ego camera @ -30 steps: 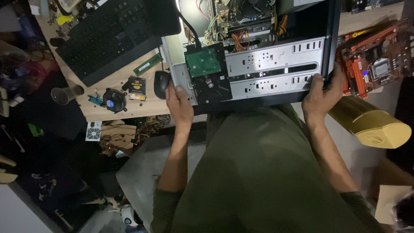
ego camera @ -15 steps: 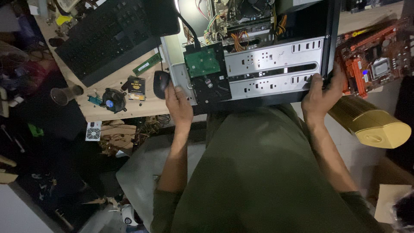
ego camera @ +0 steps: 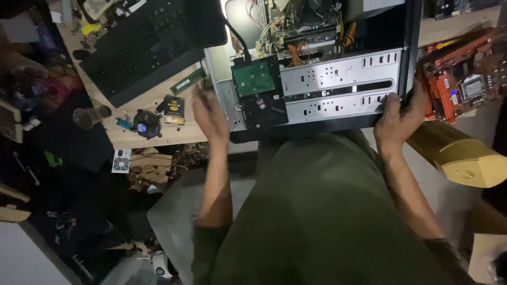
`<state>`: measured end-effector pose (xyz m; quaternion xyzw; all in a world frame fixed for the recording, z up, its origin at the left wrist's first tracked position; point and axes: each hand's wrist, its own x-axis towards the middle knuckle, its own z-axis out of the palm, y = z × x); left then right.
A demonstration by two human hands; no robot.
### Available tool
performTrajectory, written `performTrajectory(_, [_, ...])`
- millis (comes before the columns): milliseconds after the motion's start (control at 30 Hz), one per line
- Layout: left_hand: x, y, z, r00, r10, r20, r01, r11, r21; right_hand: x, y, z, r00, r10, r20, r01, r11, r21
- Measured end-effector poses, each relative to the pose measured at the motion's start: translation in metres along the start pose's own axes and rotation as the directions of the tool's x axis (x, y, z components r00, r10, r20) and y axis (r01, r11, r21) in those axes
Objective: The person works inside an open desktop computer case, routing and connecting cables to the motherboard. They then use a keyboard to navigate the BIOS setup screens on a monitor, and finally handle a hard drive and secure it into the case's drive bay.
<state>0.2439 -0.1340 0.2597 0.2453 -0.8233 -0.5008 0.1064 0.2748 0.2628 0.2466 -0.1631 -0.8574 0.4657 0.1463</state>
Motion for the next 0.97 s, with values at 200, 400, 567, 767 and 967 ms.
performTrajectory(200, [0.091,0.028,0.013,0.98,0.094,0.176,-0.119,0.983,0.14,0.002,0.012,0.001,0.997,-0.066,0.026,0.067,0.997,-0.033])
performTrajectory(400, [0.148,0.017,0.047,0.936,0.256,0.239,-0.312,0.92,0.236,-0.001,0.024,0.002,0.999,-0.038,-0.007,0.038,0.999,-0.002])
performTrajectory(567, [0.163,0.017,0.074,0.94,0.308,0.146,-0.339,0.885,0.318,0.0,0.032,0.006,0.998,-0.067,0.0,0.067,0.998,-0.004])
performTrajectory(767, [0.159,0.05,0.047,0.981,-0.045,0.189,0.0,0.973,0.231,0.001,0.03,0.003,0.998,-0.056,0.034,0.056,0.998,-0.006])
performTrajectory(967, [0.076,0.073,-0.025,0.983,0.138,0.123,-0.169,0.943,0.288,-0.004,-0.043,-0.022,0.988,-0.123,0.093,0.133,0.985,-0.11])
